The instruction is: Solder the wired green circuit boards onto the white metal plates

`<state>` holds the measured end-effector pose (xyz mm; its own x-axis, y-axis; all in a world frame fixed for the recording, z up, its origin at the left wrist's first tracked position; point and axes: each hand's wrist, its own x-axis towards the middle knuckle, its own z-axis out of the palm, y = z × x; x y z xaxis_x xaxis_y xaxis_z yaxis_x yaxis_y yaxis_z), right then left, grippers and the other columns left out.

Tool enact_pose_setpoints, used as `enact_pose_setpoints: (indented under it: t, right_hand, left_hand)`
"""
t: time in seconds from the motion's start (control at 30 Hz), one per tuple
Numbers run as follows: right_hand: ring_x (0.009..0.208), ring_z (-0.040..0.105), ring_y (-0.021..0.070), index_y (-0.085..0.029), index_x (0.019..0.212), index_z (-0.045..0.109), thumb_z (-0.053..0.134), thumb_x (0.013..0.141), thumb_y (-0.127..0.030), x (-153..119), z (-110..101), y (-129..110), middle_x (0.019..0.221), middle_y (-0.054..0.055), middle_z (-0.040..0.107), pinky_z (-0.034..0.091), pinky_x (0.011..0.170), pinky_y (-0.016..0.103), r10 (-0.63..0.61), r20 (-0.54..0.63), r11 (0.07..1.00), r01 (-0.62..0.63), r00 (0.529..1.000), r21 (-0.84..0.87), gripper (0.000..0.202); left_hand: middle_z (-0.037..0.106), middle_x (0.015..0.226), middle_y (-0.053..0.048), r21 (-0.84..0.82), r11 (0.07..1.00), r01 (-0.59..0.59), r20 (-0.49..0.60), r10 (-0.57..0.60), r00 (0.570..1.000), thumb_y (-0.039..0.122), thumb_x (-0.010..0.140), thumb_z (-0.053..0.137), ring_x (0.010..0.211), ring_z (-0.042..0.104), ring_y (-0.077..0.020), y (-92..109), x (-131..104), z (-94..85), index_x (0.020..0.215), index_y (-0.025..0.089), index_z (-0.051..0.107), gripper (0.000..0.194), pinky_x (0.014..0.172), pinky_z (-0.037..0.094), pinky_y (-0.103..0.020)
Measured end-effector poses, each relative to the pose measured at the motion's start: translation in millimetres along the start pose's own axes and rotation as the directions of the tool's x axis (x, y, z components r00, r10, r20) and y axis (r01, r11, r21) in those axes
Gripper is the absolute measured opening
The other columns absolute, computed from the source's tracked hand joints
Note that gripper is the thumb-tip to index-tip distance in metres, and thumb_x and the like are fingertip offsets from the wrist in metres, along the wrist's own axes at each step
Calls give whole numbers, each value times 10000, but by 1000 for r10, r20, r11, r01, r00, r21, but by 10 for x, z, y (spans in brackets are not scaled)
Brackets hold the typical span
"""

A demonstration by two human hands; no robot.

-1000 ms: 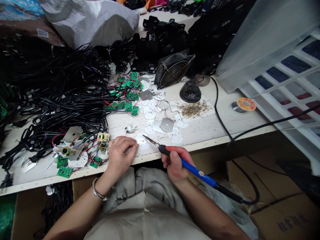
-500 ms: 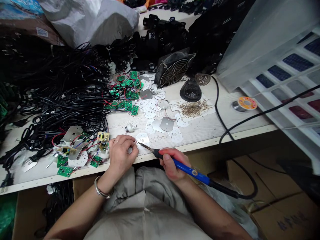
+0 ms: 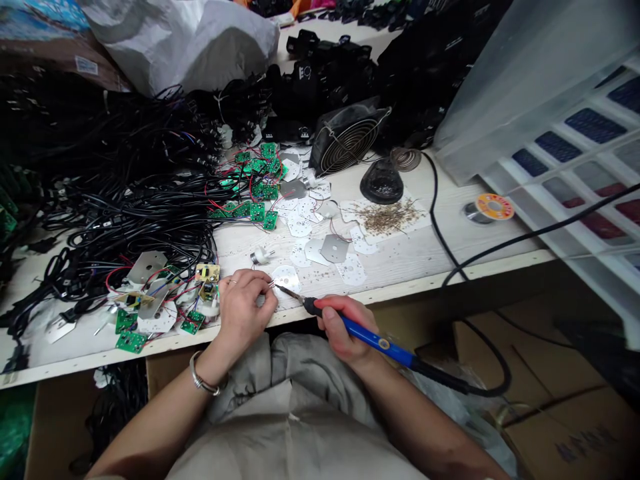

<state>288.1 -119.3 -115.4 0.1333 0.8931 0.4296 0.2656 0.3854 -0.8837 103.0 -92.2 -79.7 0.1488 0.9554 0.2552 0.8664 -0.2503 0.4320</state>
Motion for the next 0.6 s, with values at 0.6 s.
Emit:
enact_pose_setpoints:
  t: [0.6]
  right_hand:
    - [371,506,110,-206,814,682,574,879,-424,-52,24,-89,470,-32,587,375,344,206,278,-76,946,-259,958,193,252]
  left_hand:
    - [730,884,14,0,1000,0,-12,0,1000,138,768,609,883,622,-184,12,2,-6,636,199,601,145,798,317,-373]
